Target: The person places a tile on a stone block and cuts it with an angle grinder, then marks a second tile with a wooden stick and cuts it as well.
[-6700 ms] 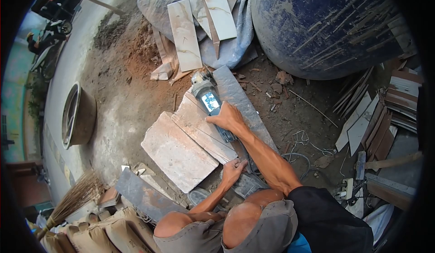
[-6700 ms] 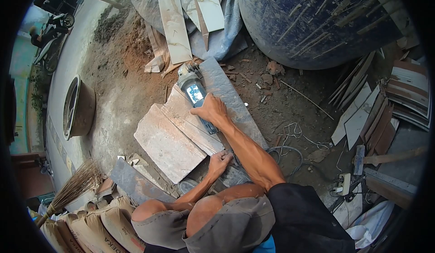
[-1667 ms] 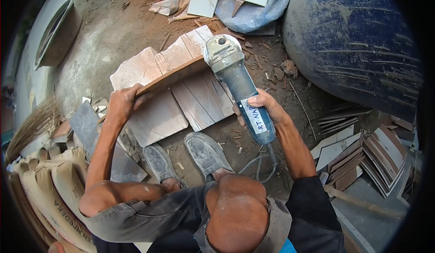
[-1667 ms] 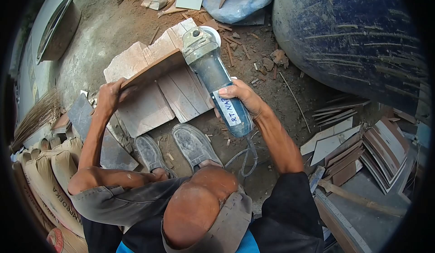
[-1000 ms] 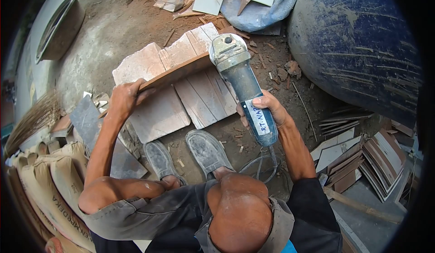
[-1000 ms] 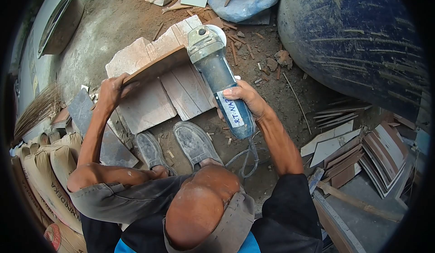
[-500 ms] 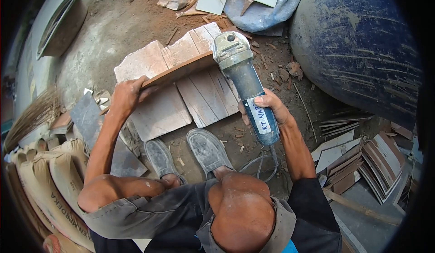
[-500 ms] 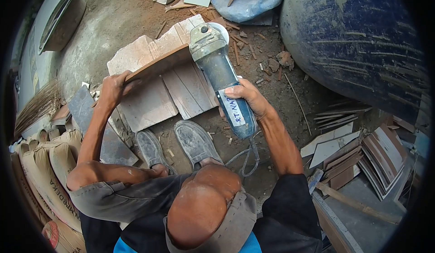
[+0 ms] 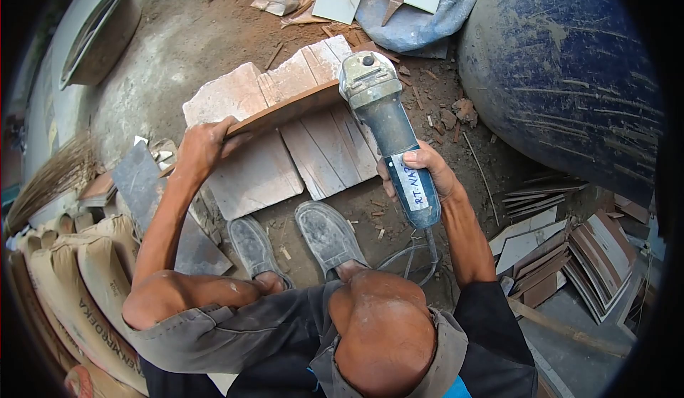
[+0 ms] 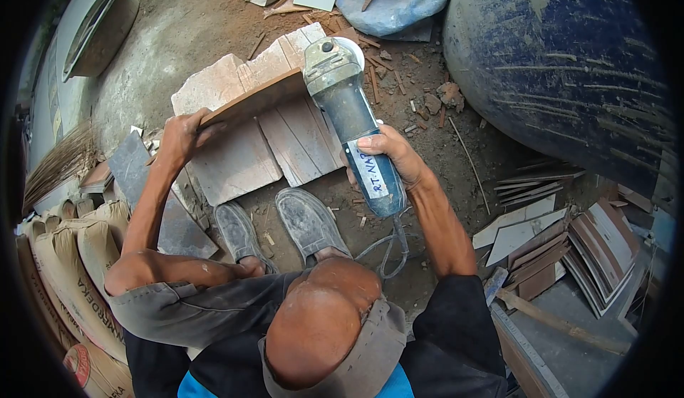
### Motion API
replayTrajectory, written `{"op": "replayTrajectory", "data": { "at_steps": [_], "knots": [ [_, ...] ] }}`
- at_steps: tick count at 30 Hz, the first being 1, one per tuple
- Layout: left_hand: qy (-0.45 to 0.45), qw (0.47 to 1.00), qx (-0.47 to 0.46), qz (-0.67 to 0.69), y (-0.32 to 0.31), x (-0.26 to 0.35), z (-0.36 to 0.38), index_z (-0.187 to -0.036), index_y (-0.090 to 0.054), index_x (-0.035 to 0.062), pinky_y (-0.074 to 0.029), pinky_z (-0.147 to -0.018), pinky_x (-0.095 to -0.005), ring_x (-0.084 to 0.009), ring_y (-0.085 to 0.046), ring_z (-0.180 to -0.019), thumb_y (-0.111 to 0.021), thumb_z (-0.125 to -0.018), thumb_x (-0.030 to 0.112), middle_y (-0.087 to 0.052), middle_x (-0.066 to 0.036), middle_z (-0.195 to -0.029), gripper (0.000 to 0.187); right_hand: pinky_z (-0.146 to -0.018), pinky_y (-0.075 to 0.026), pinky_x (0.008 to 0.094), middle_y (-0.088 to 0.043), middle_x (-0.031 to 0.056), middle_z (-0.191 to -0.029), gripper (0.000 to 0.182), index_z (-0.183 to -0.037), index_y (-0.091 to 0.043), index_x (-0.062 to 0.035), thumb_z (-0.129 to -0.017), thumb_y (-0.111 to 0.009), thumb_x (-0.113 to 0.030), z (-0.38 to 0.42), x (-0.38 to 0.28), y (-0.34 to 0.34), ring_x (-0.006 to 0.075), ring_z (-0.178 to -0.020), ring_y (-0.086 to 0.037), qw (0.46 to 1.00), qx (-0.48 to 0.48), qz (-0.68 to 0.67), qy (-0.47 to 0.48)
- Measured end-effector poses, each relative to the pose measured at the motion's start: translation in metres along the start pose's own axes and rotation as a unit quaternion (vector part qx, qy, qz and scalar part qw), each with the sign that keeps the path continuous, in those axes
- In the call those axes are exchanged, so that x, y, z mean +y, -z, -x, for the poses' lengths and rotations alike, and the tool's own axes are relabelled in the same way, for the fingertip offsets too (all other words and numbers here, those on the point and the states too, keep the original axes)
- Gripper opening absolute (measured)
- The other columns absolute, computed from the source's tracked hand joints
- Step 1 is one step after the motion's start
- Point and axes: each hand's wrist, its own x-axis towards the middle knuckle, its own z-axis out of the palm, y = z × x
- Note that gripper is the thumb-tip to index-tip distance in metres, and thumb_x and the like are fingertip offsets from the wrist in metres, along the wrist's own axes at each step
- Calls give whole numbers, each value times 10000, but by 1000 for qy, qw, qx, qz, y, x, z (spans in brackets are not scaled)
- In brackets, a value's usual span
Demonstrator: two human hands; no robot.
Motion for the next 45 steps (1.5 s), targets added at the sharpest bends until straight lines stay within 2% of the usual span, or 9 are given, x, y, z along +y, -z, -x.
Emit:
{"op": "replayTrajectory", "data": {
  "at_steps": [1,34,39,43,44,45],
  "knots": [
    [0,1000,1,0,1,0,0,-917,-599,105,-488,-573,-417,-337,-625,-649,-660,-820,279,-636,-149,-693,208,-450,-520,252,-600,122,-728,503,-943,-531,61,-717,-621,-380,0,-1,-1,174,-542,-629,1000,8,10,9],
    [-4,1000,3,3,-3,-3,1,-913,-601,98,-493,-600,-427,-344,-624,-671,-667,-803,291,-636,-144,-708,232,-483,-533,269,-603,122,-721,481,-936,-535,67,-723,-617,-356,4,-7,-9,179,-552,-631,1000,21,9,2],
    [-22,1000,13,-5,-6,-5,2,-912,-591,102,-494,-582,-427,-343,-622,-652,-631,-825,349,-635,-145,-691,265,-482,-528,277,-606,131,-750,476,-975,-519,65,-729,-616,-331,4,-6,-6,176,-557,-626,1000,23,7,-15],
    [-22,999,23,4,-7,-11,-1,-854,-575,84,-475,-516,-440,-348,-610,-581,-617,-826,428,-593,-169,-596,348,-479,-528,281,-598,126,-744,491,-970,-512,52,-713,-647,-344,11,-10,-17,171,-556,-617,999,36,-3,27],
    [8,1000,-12,9,-1,-10,-6,-847,-607,71,-468,-524,-445,-358,-604,-575,-621,-821,445,-592,-171,-592,375,-468,-525,287,-594,126,-739,511,-952,-514,51,-701,-655,-371,15,-14,-17,175,-545,-612,999,33,8,33],
    [24,1000,-1,0,6,-13,-7,-847,-607,71,-468,-524,-445,-358,-604,-575,-621,-821,445,-592,-171,-592,375,-469,-525,291,-590,134,-740,528,-940,-515,51,-690,-659,-391,22,-19,-21,190,-548,-612,998,54,11,39]
  ]
}}
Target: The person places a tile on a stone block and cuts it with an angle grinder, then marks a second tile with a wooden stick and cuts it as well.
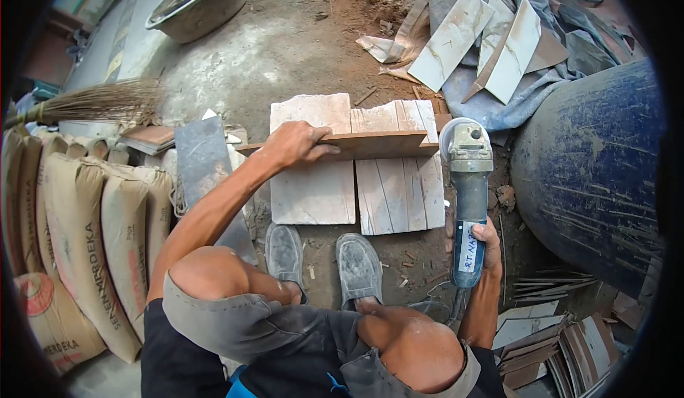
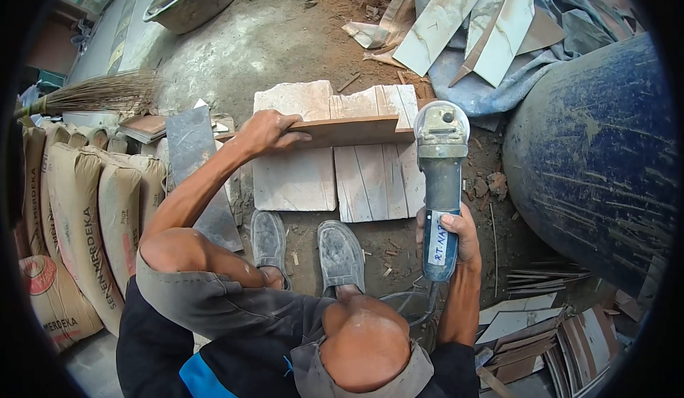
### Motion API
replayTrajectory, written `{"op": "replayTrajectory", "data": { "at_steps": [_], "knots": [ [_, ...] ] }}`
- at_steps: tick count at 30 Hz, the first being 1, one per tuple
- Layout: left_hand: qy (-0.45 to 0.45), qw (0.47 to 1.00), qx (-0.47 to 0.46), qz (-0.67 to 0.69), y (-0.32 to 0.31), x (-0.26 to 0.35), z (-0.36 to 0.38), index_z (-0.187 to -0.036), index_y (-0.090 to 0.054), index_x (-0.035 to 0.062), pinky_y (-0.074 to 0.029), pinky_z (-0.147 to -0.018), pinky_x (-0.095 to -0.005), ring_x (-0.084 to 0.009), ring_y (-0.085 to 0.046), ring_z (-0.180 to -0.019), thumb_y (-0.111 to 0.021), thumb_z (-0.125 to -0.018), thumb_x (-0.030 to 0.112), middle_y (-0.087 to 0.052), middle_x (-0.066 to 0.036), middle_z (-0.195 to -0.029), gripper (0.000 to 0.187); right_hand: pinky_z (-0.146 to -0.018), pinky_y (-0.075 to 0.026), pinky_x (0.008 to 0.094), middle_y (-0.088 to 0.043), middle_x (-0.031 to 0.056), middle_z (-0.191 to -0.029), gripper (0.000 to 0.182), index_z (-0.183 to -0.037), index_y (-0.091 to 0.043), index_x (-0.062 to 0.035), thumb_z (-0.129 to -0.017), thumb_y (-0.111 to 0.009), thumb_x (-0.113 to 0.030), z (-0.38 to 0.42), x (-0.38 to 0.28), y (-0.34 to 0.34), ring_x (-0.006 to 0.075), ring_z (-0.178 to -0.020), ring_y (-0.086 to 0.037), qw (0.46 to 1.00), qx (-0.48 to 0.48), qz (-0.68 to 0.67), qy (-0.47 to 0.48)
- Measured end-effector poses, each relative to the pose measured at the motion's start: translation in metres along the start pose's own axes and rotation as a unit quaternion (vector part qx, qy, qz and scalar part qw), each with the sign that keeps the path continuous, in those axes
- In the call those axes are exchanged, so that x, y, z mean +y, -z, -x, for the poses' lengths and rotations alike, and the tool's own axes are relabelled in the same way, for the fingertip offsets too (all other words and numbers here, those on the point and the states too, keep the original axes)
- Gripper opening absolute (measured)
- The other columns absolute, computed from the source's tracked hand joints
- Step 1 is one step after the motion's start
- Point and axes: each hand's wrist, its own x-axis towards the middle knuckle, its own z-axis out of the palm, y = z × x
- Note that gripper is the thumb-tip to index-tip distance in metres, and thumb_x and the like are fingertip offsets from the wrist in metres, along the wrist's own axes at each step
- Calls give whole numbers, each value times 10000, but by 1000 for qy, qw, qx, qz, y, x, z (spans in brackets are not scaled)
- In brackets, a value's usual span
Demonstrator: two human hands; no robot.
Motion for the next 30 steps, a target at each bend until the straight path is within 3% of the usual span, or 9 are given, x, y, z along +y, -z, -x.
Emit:
{"op": "replayTrajectory", "data": {
  "at_steps": [4,8,10,12,14,21,24,27,30],
  "knots": [
    [56,992,21,112,6,-32,3,-927,-662,16,-476,-588,-414,-316,-632,-632,-643,-810,460,-616,-200,-656,459,-487,-544,327,-557,178,-758,577,-1039,-440,63,-678,-692,-310,26,-10,12,257,-566,-619,995,-9,-81,52],
    [237,899,46,367,18,-66,10,-1010,-656,-9,-500,-629,-310,-149,-624,-686,-651,-842,387,-658,-88,-778,430,-471,-554,342,-537,186,-768,641,-1107,-398,104,-681,-687,-278,49,-10,26,277,-546,-613,988,19,-135,75],
    [356,741,130,555,17,-81,12,-1034,-632,-37,-513,-613,-292,-155,-627,-680,-652,-855,344,-660,-95,-839,422,-473,-565,358,-530,186,-770,642,-1120,-389,98,-689,-671,-284,52,-7,31,286,-575,-623,988,12,-132,83],
    [355,699,183,593,9,-110,4,-1051,-590,-74,-546,-616,-325,-185,-642,-698,-646,-868,290,-653,-131,-892,411,-470,-560,354,-527,180,-775,652,-1140,-376,85,-694,-655,-301,53,-5,30,282,-585,-622,987,24,-140,80],
    [395,587,200,678,5,-143,-3,-1059,-559,-84,-566,-633,-383,-225,-656,-748,-636,-875,257,-645,-156,-925,395,-468,-557,353,-524,175,-779,657,-1149,-370,77,-696,-648,-310,54,-2,27,280,-584,-619,986,36,-144,70],
    [394,465,365,704,-46,-286,-44,-1126,-509,-71,-563,-694,-440,-287,-635,-862,-674,-846,202,-598,-192,-1055,424,-515,-555,359,-517,164,-796,675,-1172,-361,59,-703,-635,-343,50,15,28,280,-616,-610,990,62,-124,36],
    [436,414,437,669,-51,-312,-53,-1151,-495,-61,-555,-717,-449,-290,-631,-853,-695,-829,188,-595,-184,-1068,453,-553,-552,393,-518,161,-804,701,-1176,-364,68,-703,-649,-364,50,12,11,286,-647,-609,989,90,-117,20],
    [440,374,487,655,-56,-324,-57,-1165,-481,-64,-543,-753,-433,-289,-623,-885,-700,-825,196,-591,-177,-1082,480,-466,-488,306,-506,129,-758,667,-1137,-384,45,-700,-639,-389,52,14,5,222,-545,-554,985,163,-61,6],
    [468,329,525,630,-65,-335,-62,-1191,-453,-78,-528,-783,-412,-283,-615,-924,-711,-816,205,-576,-186,-1121,536,-468,-493,314,-502,128,-760,674,-1142,-382,41,-695,-639,-393,50,14,-1,226,-549,-556,984,175,-43,1]
  ]
}}
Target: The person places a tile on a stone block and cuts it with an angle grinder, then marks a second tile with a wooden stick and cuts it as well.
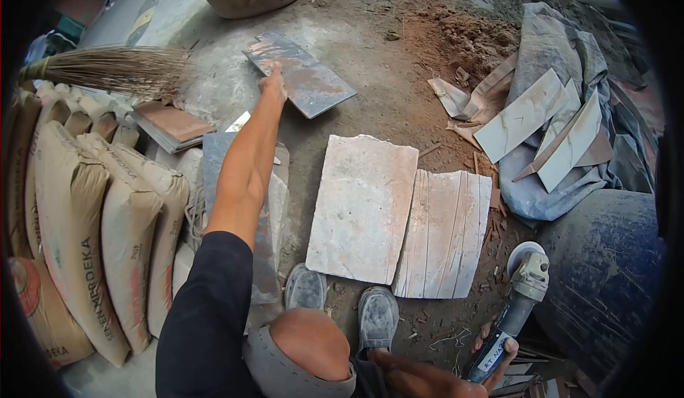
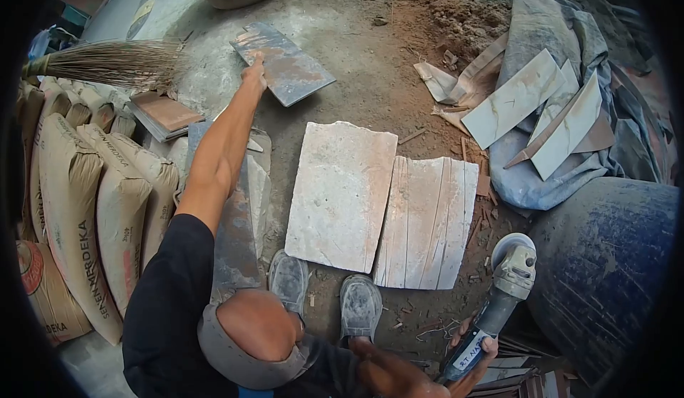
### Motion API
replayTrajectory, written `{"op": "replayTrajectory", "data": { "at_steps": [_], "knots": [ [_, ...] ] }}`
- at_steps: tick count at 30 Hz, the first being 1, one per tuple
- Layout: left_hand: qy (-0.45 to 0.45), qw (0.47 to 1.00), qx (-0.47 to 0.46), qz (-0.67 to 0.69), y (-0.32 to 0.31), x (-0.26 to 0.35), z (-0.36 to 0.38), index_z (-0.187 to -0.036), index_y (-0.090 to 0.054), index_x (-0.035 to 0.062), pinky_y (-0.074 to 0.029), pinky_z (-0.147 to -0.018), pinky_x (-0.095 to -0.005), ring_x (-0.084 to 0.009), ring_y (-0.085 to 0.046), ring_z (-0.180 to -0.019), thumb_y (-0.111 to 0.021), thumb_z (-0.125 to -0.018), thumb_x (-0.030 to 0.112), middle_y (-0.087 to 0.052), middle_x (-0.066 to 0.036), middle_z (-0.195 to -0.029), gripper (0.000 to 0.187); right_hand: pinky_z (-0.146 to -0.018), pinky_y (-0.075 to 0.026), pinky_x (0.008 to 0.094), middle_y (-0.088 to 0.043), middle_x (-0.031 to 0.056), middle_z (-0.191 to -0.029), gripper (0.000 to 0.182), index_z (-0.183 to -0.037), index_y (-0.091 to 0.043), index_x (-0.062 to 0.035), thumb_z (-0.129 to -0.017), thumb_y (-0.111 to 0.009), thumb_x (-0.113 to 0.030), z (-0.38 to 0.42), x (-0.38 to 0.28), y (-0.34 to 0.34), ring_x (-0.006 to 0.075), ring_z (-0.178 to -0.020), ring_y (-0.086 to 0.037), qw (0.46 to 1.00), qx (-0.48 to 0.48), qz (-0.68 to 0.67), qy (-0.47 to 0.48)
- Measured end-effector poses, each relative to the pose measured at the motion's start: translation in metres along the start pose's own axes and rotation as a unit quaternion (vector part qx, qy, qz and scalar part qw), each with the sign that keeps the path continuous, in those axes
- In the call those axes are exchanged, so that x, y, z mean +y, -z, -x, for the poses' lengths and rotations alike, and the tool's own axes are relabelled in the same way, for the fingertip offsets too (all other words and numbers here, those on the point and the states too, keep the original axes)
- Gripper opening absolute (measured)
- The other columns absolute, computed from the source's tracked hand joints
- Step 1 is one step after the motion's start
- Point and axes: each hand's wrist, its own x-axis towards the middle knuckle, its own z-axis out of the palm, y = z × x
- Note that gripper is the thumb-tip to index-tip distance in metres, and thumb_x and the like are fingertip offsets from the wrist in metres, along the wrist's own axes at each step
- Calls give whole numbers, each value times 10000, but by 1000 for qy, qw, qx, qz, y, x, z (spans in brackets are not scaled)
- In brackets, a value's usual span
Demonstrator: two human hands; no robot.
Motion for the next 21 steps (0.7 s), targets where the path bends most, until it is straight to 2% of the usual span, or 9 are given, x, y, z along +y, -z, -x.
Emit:
{"op": "replayTrajectory", "data": {
  "at_steps": [7,9,10,12,16,18,19,20,21],
  "knots": [
    [-16,998,37,-42,23,-25,-48,-1228,-413,-102,-510,-828,-392,-296,-601,-992,-755,-768,255,-530,-225,-1214,675,-492,-494,330,-485,128,-780,715,-1200,-367,31,-688,-631,-393,2,-4,-49,235,-581,-553,999,31,10,-34],
    [-45,993,51,-92,30,-33,-49,-1216,-415,-91,-545,-754,-437,-320,-613,-946,-758,-768,216,-538,-217,-1174,642,-498,-496,326,-482,127,-792,709,-1203,-364,28,-692,-631,-384,-4,1,-36,232,-594,-550,999,24,18,-28],
    [-41,993,60,-96,29,-28,-42,-1216,-415,-91,-545,-754,-437,-320,-613,-946,-758,-768,216,-538,-217,-1174,642,-503,-498,322,-478,126,-805,703,-1205,-360,25,-696,-631,-375,-5,2,-31,229,-607,-546,999,13,23,-19],
    [-11,964,115,-238,27,-13,-28,-1188,-435,-105,-547,-749,-424,-312,-614,-938,-759,-757,184,-552,-216,-1148,612,-496,-507,330,-495,148,-796,660,-1170,-377,46,-692,-645,-320,-6,3,-44,241,-600,-559,1000,23,0,-17],
    [53,950,150,-268,20,-1,-67,-1156,-480,-92,-550,-716,-400,-302,-622,-879,-752,-743,126,-564,-214,-1128,541,-495,-512,327,-517,169,-794,625,-1160,-389,68,-688,-651,-246,-10,4,-41,251,-591,-570,1000,19,-4,11],
    [50,930,63,-359,25,28,-69,-1114,-537,-62,-542,-633,-369,-278,-620,-848,-730,-744,101,-569,-211,-1121,447,-506,-503,310,-493,146,-805,647,-1173,-373,46,-698,-646,-298,-12,2,-35,231,-605,-556,1000,-3,15,-4],
    [57,884,-22,-463,27,47,-73,-1107,-570,-33,-520,-666,-346,-248,-608,-869,-700,-780,160,-571,-185,-1135,401,-518,-494,293,-469,123,-816,670,-1185,-357,24,-708,-640,-351,-14,2,-33,212,-619,-543,999,-24,32,-16],
    [53,885,-16,-461,28,67,-55,-1107,-570,-33,-520,-666,-346,-248,-608,-869,-700,-780,160,-571,-185,-1135,401,-518,-494,293,-469,123,-816,670,-1185,-357,24,-708,-640,-351,-17,2,-34,212,-619,-543,999,-31,30,-18],
    [-8,909,-49,-413,30,90,-22,-1123,-567,-31,-506,-720,-335,-236,-604,-906,-672,-809,197,-575,-170,-1143,402,-517,-493,293,-473,123,-821,665,-1177,-359,25,-707,-642,-351,-19,1,-36,210,-626,-544,998,-33,50,-9]
  ]
}}
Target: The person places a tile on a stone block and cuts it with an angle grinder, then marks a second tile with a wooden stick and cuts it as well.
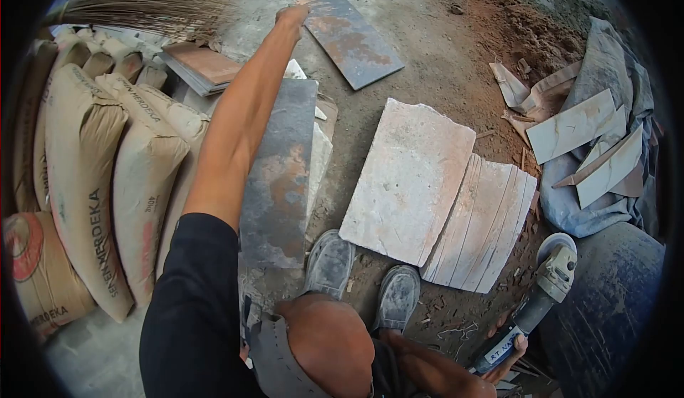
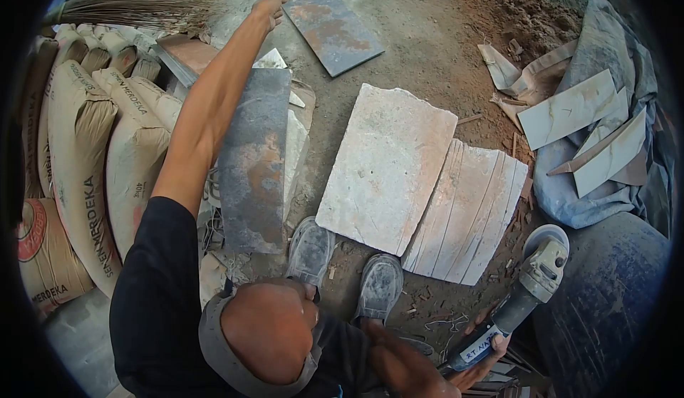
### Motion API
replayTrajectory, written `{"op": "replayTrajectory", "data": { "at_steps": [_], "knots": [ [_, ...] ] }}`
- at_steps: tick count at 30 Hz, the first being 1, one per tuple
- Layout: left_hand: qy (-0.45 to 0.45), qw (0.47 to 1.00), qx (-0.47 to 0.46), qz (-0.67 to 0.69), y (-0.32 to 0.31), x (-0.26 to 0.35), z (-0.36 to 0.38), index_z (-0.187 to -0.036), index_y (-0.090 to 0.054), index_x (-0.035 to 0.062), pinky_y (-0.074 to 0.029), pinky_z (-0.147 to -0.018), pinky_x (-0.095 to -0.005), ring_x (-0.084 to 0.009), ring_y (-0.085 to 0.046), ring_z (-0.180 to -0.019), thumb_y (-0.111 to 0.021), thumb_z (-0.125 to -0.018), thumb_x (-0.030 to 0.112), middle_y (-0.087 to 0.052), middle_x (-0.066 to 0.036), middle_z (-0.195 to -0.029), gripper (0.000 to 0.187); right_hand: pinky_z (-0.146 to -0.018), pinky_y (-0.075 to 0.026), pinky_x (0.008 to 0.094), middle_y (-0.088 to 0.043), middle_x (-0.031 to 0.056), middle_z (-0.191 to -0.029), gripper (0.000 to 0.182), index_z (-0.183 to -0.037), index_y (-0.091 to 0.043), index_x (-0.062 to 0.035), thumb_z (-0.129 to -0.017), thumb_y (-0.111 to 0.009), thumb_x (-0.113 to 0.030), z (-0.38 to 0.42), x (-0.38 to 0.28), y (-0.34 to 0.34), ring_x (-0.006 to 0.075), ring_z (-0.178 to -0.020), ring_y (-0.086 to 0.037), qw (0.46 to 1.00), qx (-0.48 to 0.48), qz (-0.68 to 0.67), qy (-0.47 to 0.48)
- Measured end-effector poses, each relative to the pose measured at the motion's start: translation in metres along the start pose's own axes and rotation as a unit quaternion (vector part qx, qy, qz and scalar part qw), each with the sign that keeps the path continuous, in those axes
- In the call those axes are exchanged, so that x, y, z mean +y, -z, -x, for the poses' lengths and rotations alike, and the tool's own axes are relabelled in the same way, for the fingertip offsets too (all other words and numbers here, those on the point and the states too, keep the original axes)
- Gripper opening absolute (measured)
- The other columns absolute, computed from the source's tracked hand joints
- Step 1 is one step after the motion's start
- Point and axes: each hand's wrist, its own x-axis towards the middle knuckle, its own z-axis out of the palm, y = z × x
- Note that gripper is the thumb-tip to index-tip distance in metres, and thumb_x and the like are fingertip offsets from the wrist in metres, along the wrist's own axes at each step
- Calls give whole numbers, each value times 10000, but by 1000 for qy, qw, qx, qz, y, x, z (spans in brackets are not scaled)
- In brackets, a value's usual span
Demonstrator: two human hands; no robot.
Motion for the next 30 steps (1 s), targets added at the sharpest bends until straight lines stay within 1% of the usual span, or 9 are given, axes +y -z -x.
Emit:
{"op": "replayTrajectory", "data": {
  "at_steps": [3,5,7,11,18,22,24,29,30],
  "knots": [
    [-203,977,-69,15,56,12,74,-1198,-530,-33,-452,-875,-320,-212,-588,-1011,-626,-859,303,-566,-142,-1195,487,-512,-487,289,-486,120,-829,646,-1157,-369,22,-710,-644,-356,-5,3,1,203,-636,-550,999,-27,33,7],
    [-315,946,-68,-20,90,0,130,-1234,-496,-37,-456,-876,-311,-198,-584,-1043,-632,-864,320,-571,-131,-1199,532,-513,-483,289,-491,119,-821,644,-1158,-375,23,-712,-648,-352,-4,8,2,203,-631,-553,999,-13,17,38],
    [-347,936,-55,20,117,-28,196,-1220,-498,-67,-466,-818,-263,-159,-598,-951,-658,-856,275,-619,-120,-1062,525,-519,-479,289,-493,117,-816,641,-1158,-380,24,-718,-647,-358,-7,12,23,203,-622,-551,997,-60,34,20],
    [-271,959,20,81,145,-127,295,-1194,-507,-57,-460,-845,-231,-126,-584,-967,-576,-915,144,-616,-103,-1065,351,-513,-483,292,-500,121,-822,623,-1142,-395,26,-729,-645,-367,-6,20,26,207,-628,-556,997,-61,36,23],
    [-168,963,209,19,171,-265,356,-1122,-561,-46,-466,-815,-261,-148,-607,-922,-540,-939,196,-641,-114,-1014,305,-489,-489,300,-505,118,-822,535,-1064,-420,13,-750,-623,-370,5,21,17,199,-635,-561,998,-41,39,18],
    [-92,983,156,-32,189,-286,334,-1015,-624,-24,-469,-735,-270,-155,-626,-779,-497,-949,335,-666,-88,-845,387,-514,-498,304,-504,113,-830,539,-1094,-420,11,-765,-608,-372,4,27,25,196,-641,-558,999,-44,15,11],
    [-70,988,135,-30,191,-284,326,-1007,-626,-25,-471,-719,-279,-159,-629,-765,-497,-944,357,-669,-91,-849,408,-506,-485,286,-505,132,-831,581,-1179,-389,10,-744,-637,-286,8,27,13,206,-626,-549,999,-3,-20,29],
    [-12,993,98,-58,189,-263,320,-982,-631,-27,-475,-677,-291,-168,-638,-752,-487,-931,429,-678,-96,-844,480,-539,-475,298,-488,113,-858,624,-1215,-373,4,-751,-613,-339,16,23,-2,197,-636,-539,1000,-3,23,6],
    [-54,987,102,-112,189,-262,316,-966,-637,-24,-475,-672,-299,-190,-643,-745,-481,-927,448,-681,-108,-842,499,-542,-473,302,-486,109,-864,636,-1223,-369,3,-752,-606,-353,16,23,-1,196,-638,-539,1000,-6,25,14]
  ]
}}
